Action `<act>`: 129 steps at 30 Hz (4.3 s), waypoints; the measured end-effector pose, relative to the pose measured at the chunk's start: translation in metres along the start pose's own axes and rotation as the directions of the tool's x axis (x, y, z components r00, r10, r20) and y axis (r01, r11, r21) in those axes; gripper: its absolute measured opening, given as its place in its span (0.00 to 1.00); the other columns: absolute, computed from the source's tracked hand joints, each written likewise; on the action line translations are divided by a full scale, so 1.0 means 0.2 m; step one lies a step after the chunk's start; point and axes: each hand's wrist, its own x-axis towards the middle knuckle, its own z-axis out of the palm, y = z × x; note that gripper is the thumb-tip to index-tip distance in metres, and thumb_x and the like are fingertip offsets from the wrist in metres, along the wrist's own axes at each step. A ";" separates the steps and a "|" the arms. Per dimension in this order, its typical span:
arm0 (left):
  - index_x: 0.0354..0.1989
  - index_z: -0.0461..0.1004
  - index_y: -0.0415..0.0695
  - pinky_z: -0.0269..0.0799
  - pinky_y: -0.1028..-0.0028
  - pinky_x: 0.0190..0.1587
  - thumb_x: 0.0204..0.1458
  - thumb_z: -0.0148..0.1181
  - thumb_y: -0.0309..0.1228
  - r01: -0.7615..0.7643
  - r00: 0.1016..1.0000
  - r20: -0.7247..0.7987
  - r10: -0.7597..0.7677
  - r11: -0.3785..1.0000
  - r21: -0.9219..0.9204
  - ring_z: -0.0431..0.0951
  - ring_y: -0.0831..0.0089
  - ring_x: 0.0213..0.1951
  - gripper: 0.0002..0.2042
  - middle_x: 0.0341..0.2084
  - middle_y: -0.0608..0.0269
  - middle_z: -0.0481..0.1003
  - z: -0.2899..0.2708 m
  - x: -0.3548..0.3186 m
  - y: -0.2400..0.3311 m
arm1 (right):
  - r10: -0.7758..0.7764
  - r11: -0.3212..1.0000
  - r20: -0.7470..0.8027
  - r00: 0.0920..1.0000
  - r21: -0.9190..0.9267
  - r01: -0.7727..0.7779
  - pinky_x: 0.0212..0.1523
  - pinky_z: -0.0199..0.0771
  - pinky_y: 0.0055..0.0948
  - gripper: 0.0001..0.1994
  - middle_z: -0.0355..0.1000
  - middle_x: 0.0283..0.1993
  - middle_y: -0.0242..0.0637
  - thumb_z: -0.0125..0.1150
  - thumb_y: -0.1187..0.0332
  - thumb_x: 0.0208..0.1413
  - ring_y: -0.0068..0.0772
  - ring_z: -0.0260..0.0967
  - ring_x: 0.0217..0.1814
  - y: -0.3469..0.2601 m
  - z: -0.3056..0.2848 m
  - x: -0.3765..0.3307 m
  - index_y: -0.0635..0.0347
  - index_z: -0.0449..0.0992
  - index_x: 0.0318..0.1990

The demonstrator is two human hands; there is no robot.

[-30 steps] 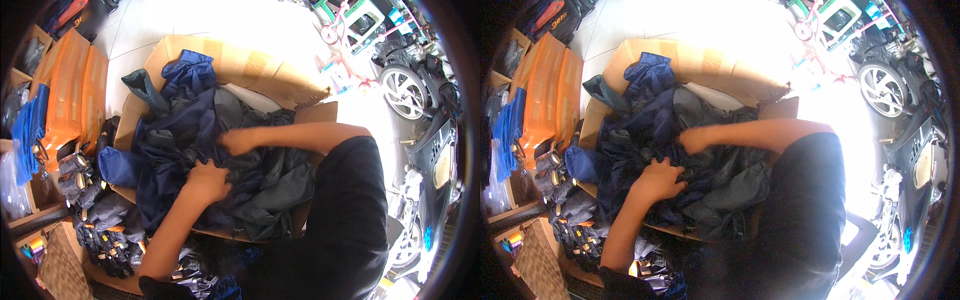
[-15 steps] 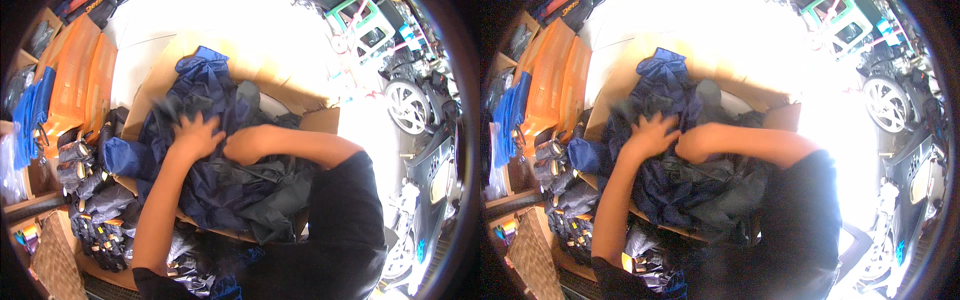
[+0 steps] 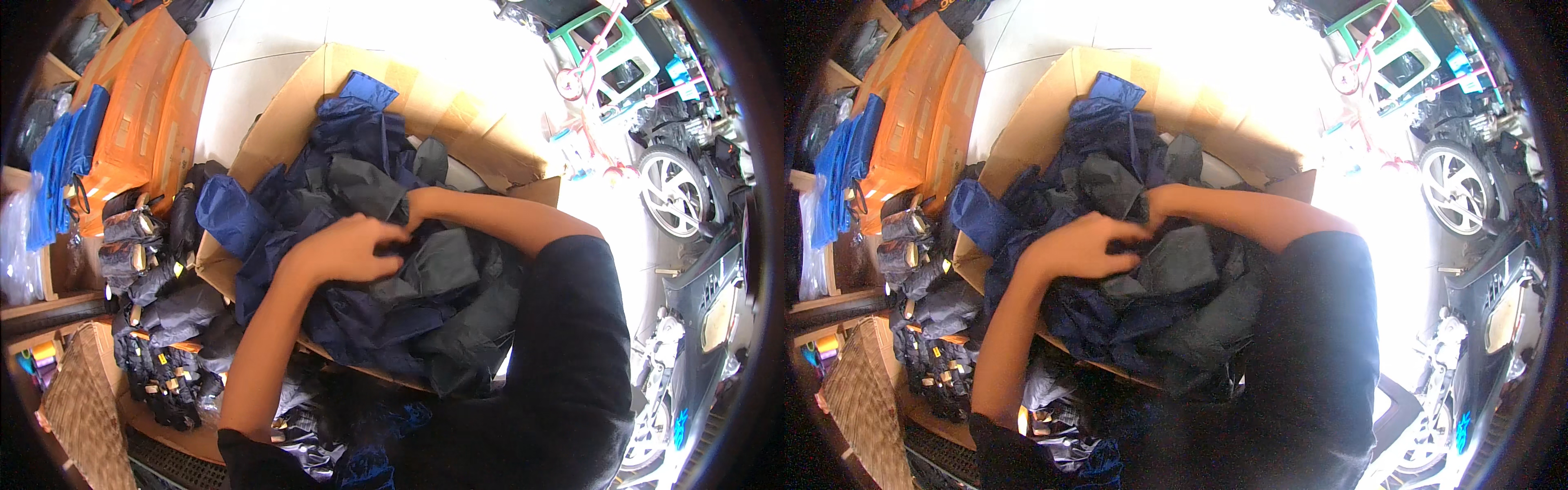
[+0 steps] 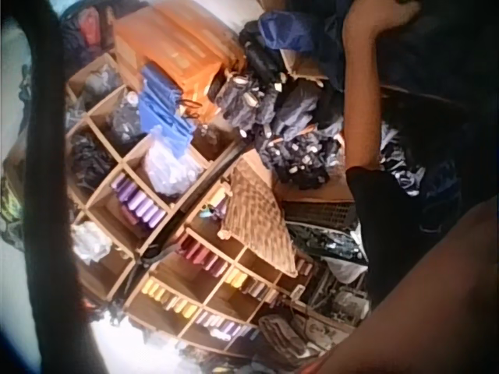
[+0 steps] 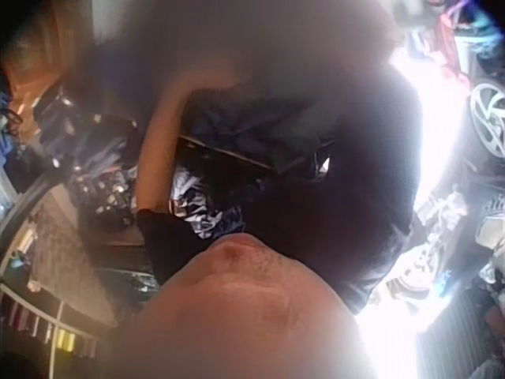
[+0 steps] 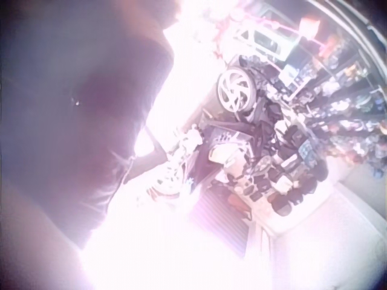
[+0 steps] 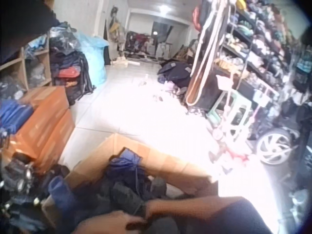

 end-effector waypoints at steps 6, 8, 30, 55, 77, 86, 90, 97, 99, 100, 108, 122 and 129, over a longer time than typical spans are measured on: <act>0.55 0.68 0.46 0.64 0.54 0.56 0.49 0.60 0.38 0.308 0.700 -0.711 -0.061 0.925 0.224 0.69 0.49 0.55 0.24 0.59 0.46 0.64 -0.08 -0.04 0.02 | 0.358 0.908 0.319 0.878 -0.337 -0.248 0.47 0.72 0.45 0.16 0.75 0.48 0.47 0.55 0.64 0.52 0.48 0.73 0.49 -0.65 -0.15 -0.13 0.59 0.77 0.47; 0.63 0.59 0.59 0.60 0.41 0.55 0.54 0.53 0.44 0.493 0.803 -0.522 -0.288 0.813 0.310 0.64 0.36 0.55 0.27 0.64 0.49 0.56 0.05 -0.02 -0.09 | 0.339 0.917 0.321 0.885 -0.325 -0.233 0.45 0.73 0.46 0.15 0.75 0.46 0.48 0.56 0.64 0.50 0.50 0.73 0.48 -0.79 -0.29 -0.22 0.60 0.78 0.45; 0.55 0.71 0.55 0.63 0.44 0.54 0.53 0.48 0.46 0.415 0.901 -0.052 -0.430 0.821 0.392 0.70 0.46 0.53 0.21 0.50 0.48 0.72 0.12 0.02 -0.04 | 0.284 0.914 0.462 0.840 -0.395 -0.091 0.43 0.73 0.45 0.13 0.75 0.38 0.56 0.57 0.70 0.43 0.54 0.74 0.43 -0.53 -0.19 -0.30 0.68 0.78 0.36; 0.69 0.48 0.72 0.52 0.43 0.61 0.39 0.52 0.69 0.261 0.850 0.404 -0.337 0.937 0.232 0.56 0.35 0.62 0.45 0.65 0.41 0.53 0.24 0.03 0.11 | 0.382 0.692 -0.061 0.922 -0.642 -0.330 0.42 0.75 0.39 0.09 0.73 0.44 0.46 0.58 0.71 0.45 0.44 0.74 0.47 -0.50 -0.33 -0.21 0.60 0.78 0.36; 0.68 0.50 0.71 0.47 0.35 0.60 0.38 0.54 0.69 0.242 0.864 0.399 -0.308 0.948 0.206 0.54 0.33 0.62 0.45 0.64 0.42 0.54 0.24 0.05 0.09 | 0.081 0.908 -0.359 0.930 -0.359 -0.218 0.49 0.71 0.46 0.24 0.73 0.42 0.53 0.69 0.65 0.43 0.58 0.71 0.47 -0.03 -0.33 0.12 0.49 0.72 0.52; 0.68 0.52 0.70 0.46 0.35 0.61 0.38 0.54 0.70 0.234 0.894 0.328 -0.306 0.942 0.241 0.56 0.35 0.62 0.45 0.63 0.42 0.57 0.22 0.04 0.08 | -0.013 0.971 -0.561 0.827 -0.206 -0.125 0.45 0.69 0.38 0.15 0.74 0.39 0.40 0.70 0.67 0.42 0.44 0.70 0.43 -0.44 -0.74 -0.17 0.60 0.75 0.38; 0.63 0.63 0.58 0.51 0.44 0.62 0.42 0.56 0.65 0.157 0.983 0.044 -0.178 0.943 0.293 0.62 0.40 0.58 0.40 0.56 0.44 0.66 0.17 0.00 0.10 | 0.250 0.964 -0.698 0.671 0.114 -0.240 0.42 0.70 0.31 0.14 0.73 0.32 0.36 0.69 0.64 0.46 0.35 0.69 0.34 -0.76 -0.86 -0.35 0.58 0.76 0.40; 0.44 0.74 0.35 0.73 0.66 0.46 0.53 0.59 0.32 -0.324 0.774 -0.518 0.364 0.931 0.170 0.79 0.60 0.40 0.14 0.39 0.50 0.77 0.01 -0.08 0.20 | 0.115 0.975 -0.971 0.212 0.069 -0.210 0.45 0.68 0.26 0.16 0.72 0.36 0.33 0.67 0.70 0.49 0.25 0.68 0.40 -0.84 -0.80 -0.59 0.61 0.74 0.45; 0.42 0.75 0.35 0.73 0.70 0.40 0.54 0.59 0.29 -0.366 0.753 -0.556 0.353 0.926 0.092 0.79 0.66 0.36 0.11 0.36 0.53 0.78 -0.09 -0.18 0.32 | 0.122 0.992 -0.983 0.140 0.122 -0.007 0.50 0.68 0.26 0.15 0.73 0.41 0.33 0.64 0.74 0.51 0.24 0.69 0.44 -0.80 -0.82 -0.66 0.62 0.73 0.48; 0.41 0.75 0.35 0.74 0.72 0.38 0.54 0.59 0.27 -0.376 0.741 -0.581 0.336 0.925 0.055 0.79 0.69 0.34 0.10 0.35 0.55 0.78 -0.12 -0.25 0.35 | 0.132 0.980 -0.986 0.099 0.145 0.139 0.51 0.68 0.25 0.15 0.73 0.42 0.33 0.62 0.76 0.53 0.24 0.69 0.45 -0.83 -0.84 -0.67 0.62 0.72 0.49; 0.49 0.70 0.39 0.70 0.73 0.44 0.45 0.69 0.31 -0.283 0.300 -0.949 0.092 0.959 0.004 0.75 0.70 0.40 0.23 0.41 0.58 0.75 -0.20 -0.42 0.39 | -0.227 0.963 -0.860 0.456 -0.128 0.238 0.48 0.67 0.26 0.16 0.72 0.41 0.32 0.66 0.67 0.52 0.23 0.68 0.44 -1.31 -0.83 -0.52 0.61 0.72 0.46; 0.40 0.75 0.38 0.56 0.56 0.58 0.42 0.61 0.27 0.133 0.734 -0.676 0.062 0.964 0.232 0.61 0.48 0.57 0.15 0.50 0.50 0.72 0.15 -0.49 0.19 | -0.331 0.942 -0.011 0.944 0.055 0.331 0.54 0.68 0.41 0.17 0.72 0.50 0.53 0.56 0.71 0.49 0.48 0.70 0.54 -0.57 -0.17 -0.09 0.64 0.74 0.48; 0.34 0.76 0.33 0.59 0.57 0.52 0.48 0.55 0.40 0.297 0.943 -0.236 -0.233 0.910 0.289 0.66 0.51 0.47 0.19 0.36 0.50 0.76 0.18 -0.41 0.12 | 0.058 0.972 -0.215 0.975 0.235 -0.006 0.46 0.73 0.37 0.15 0.75 0.43 0.45 0.57 0.75 0.48 0.40 0.74 0.47 -0.63 -0.71 -0.02 0.61 0.75 0.46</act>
